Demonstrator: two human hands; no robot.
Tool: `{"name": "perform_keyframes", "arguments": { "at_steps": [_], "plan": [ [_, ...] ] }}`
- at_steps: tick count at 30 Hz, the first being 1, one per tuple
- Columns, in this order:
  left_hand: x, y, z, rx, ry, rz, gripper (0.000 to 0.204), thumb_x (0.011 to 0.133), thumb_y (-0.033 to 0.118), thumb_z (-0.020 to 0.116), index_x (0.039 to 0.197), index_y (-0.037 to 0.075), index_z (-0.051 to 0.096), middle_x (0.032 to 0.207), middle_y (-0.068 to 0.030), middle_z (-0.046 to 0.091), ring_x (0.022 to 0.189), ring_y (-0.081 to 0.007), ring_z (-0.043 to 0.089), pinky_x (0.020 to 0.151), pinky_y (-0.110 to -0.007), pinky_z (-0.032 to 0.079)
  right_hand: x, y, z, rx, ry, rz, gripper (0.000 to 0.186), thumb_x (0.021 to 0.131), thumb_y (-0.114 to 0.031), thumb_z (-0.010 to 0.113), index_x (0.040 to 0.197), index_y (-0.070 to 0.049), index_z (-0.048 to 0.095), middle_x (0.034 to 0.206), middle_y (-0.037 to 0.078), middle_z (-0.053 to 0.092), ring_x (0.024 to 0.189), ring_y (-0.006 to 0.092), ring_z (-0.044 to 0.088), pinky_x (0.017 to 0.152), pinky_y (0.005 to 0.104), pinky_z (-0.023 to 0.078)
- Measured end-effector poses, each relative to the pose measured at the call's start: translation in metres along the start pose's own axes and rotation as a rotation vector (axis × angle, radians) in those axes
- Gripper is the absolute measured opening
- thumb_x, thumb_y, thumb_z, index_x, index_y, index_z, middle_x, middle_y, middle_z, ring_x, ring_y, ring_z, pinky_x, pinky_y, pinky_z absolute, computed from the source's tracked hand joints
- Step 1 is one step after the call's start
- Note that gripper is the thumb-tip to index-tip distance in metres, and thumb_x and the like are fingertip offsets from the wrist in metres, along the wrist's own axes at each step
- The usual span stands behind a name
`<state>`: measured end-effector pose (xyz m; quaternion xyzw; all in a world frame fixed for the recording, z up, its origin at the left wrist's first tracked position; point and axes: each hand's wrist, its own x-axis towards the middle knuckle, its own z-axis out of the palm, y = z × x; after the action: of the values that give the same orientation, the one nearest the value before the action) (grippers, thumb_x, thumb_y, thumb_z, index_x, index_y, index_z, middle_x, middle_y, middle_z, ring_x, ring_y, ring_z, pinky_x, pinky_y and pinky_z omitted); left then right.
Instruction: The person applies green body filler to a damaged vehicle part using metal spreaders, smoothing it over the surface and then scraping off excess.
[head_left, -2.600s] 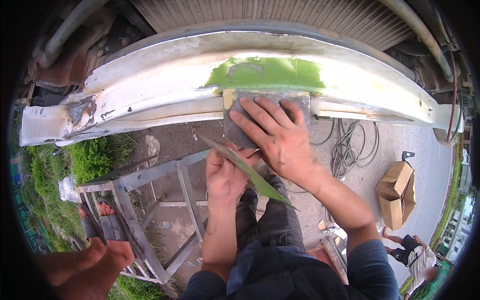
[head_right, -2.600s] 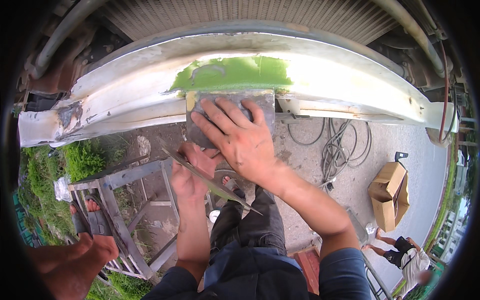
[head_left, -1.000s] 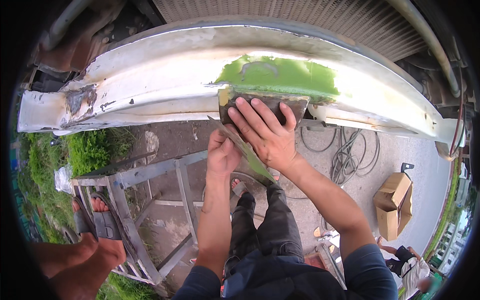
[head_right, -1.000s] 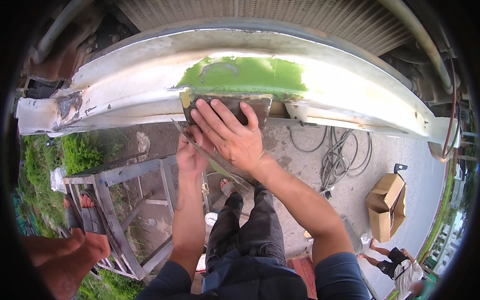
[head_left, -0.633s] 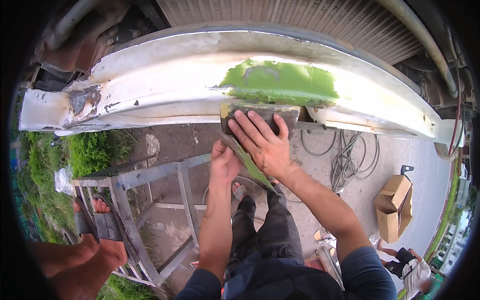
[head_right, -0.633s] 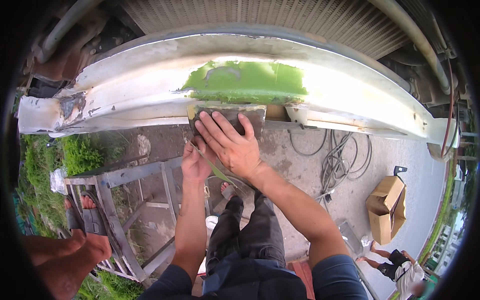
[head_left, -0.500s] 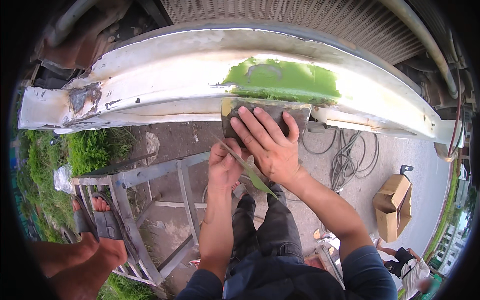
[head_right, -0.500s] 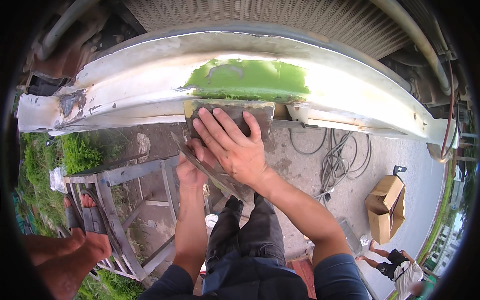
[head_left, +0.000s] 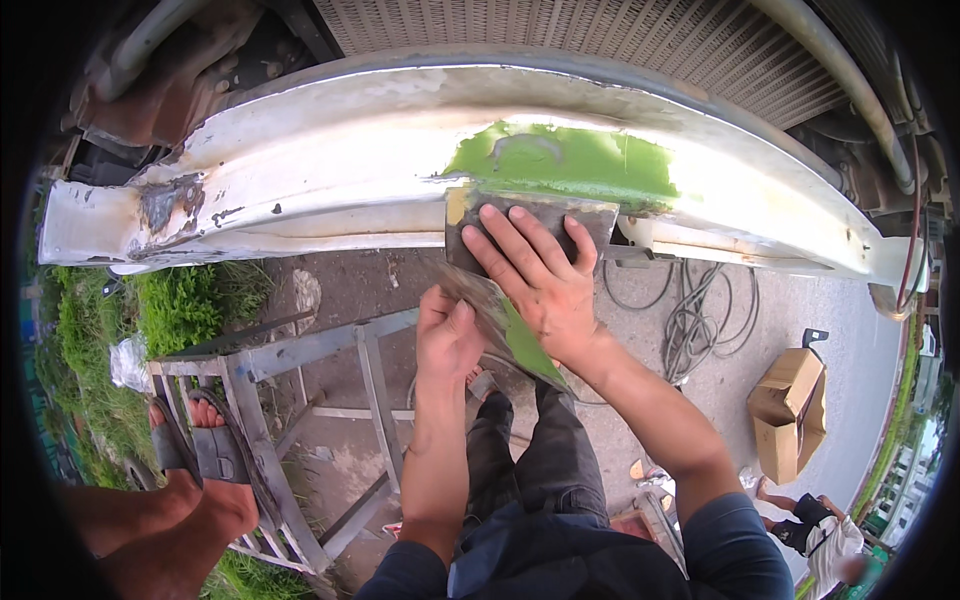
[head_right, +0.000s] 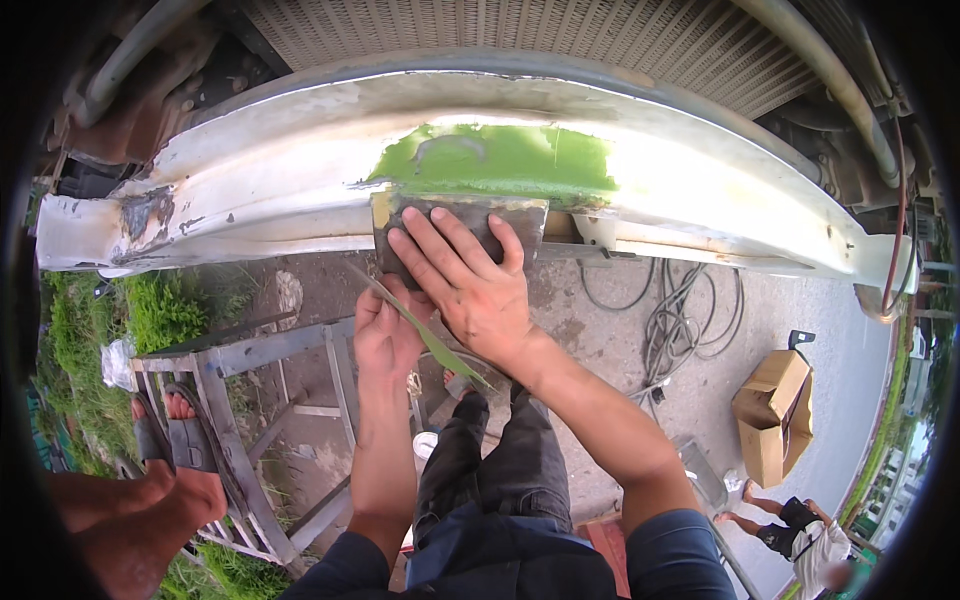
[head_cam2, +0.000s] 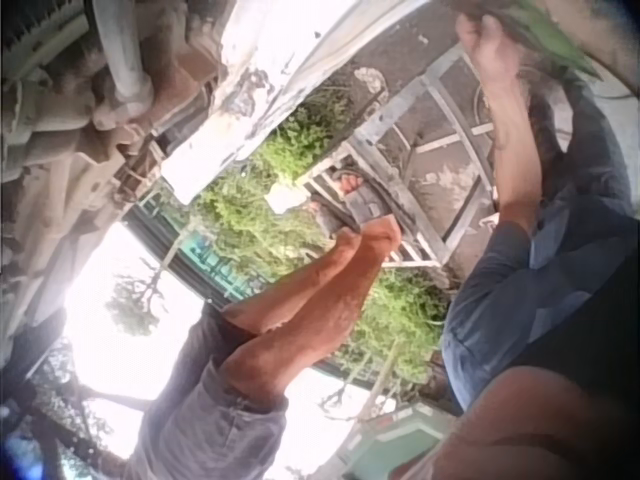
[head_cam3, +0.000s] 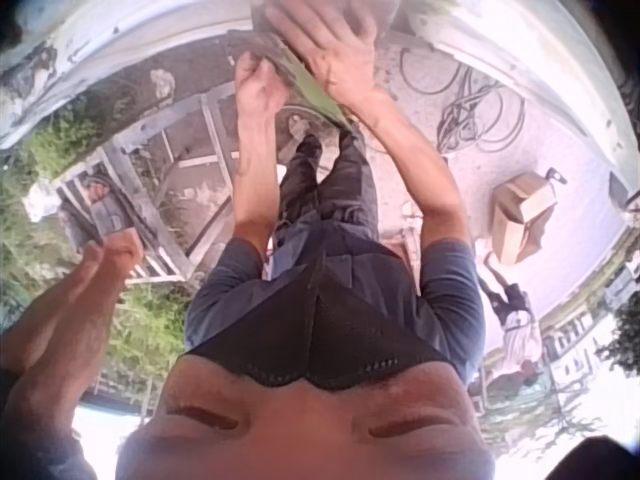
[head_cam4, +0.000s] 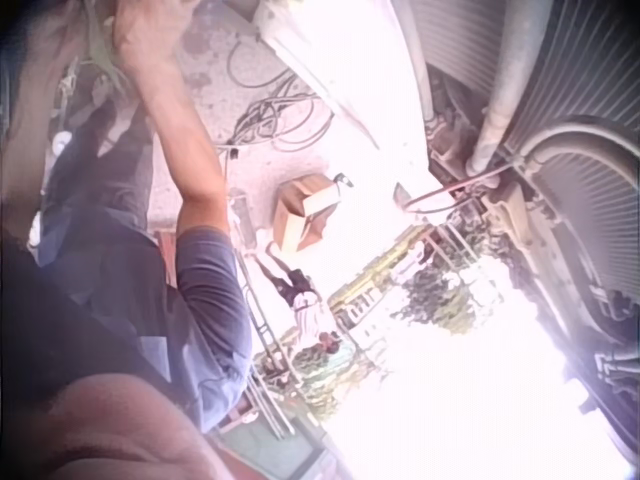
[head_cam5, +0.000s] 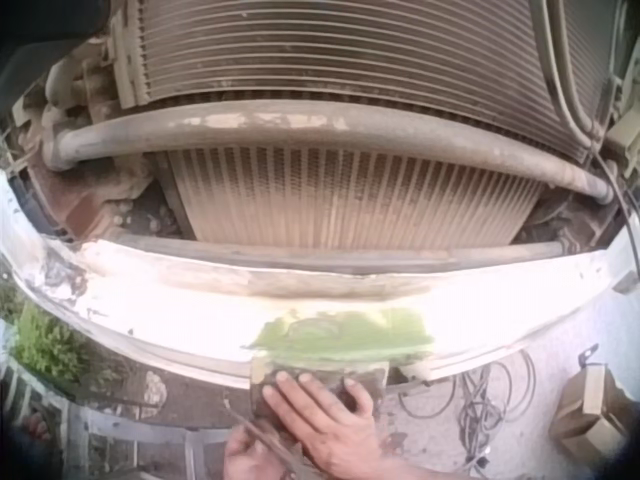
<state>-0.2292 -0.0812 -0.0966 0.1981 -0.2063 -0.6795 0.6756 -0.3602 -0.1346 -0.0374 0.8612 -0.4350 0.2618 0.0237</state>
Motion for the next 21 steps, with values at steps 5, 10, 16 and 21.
{"name": "perform_keyframes", "arguments": {
  "at_steps": [5, 10, 16, 21],
  "plan": [
    [0.018, -0.021, -0.046, -0.056, -0.018, -0.015, 0.019, 0.091, 0.024, 0.066, 0.099, 0.006, 0.061, 0.094, -0.0002, 0.057, 0.101, -0.0259, 0.057, 0.089, -0.045, 0.041, -0.016, 0.019, 0.041, -0.195, 0.044, -0.108, 0.049, 0.088, -0.033, 0.057, 0.137, -0.025, 0.054, 0.145, -0.007, 0.047, 0.131, 0.0101, 0.044, 0.115, 0.0439, 0.012],
    [0.009, -0.03, -0.055, -0.069, 0.074, -0.018, 0.019, 0.091, 0.023, 0.066, 0.097, 0.006, 0.06, 0.093, -0.0007, 0.06, 0.101, -0.0275, 0.057, 0.09, -0.045, 0.041, -0.022, 0.017, 0.046, -0.121, -0.037, -0.109, 0.053, 0.086, -0.025, 0.051, 0.139, -0.024, 0.053, 0.149, -0.005, 0.042, 0.134, 0.0133, 0.04, 0.114, 0.0477, 0.011],
    [-0.008, -0.011, -0.014, -0.19, -0.227, -0.015, 0.024, 0.089, 0.016, 0.068, 0.107, 0.002, 0.062, 0.087, -0.0016, 0.06, 0.104, -0.0272, 0.063, 0.099, -0.047, 0.043, -0.015, 0.003, -0.026, -0.076, -0.12, -0.053, 0.055, 0.083, -0.023, 0.058, 0.138, -0.021, 0.053, 0.147, -0.001, 0.045, 0.133, 0.0176, 0.043, 0.11, 0.0533, 0.019],
    [-0.005, 0.006, 0.023, -0.055, -0.066, -0.032, 0.028, 0.089, 0.023, 0.069, 0.1, 0.001, 0.057, 0.083, 0.0007, 0.056, 0.098, -0.0383, 0.064, 0.093, -0.061, 0.041, 0.008, 0.007, -0.058, 0.073, -0.206, 0.019, 0.062, 0.075, -0.014, 0.065, 0.136, -0.015, 0.053, 0.147, 0.005, 0.045, 0.132, 0.0226, 0.044, 0.106, 0.0546, 0.026]
  ]
}}
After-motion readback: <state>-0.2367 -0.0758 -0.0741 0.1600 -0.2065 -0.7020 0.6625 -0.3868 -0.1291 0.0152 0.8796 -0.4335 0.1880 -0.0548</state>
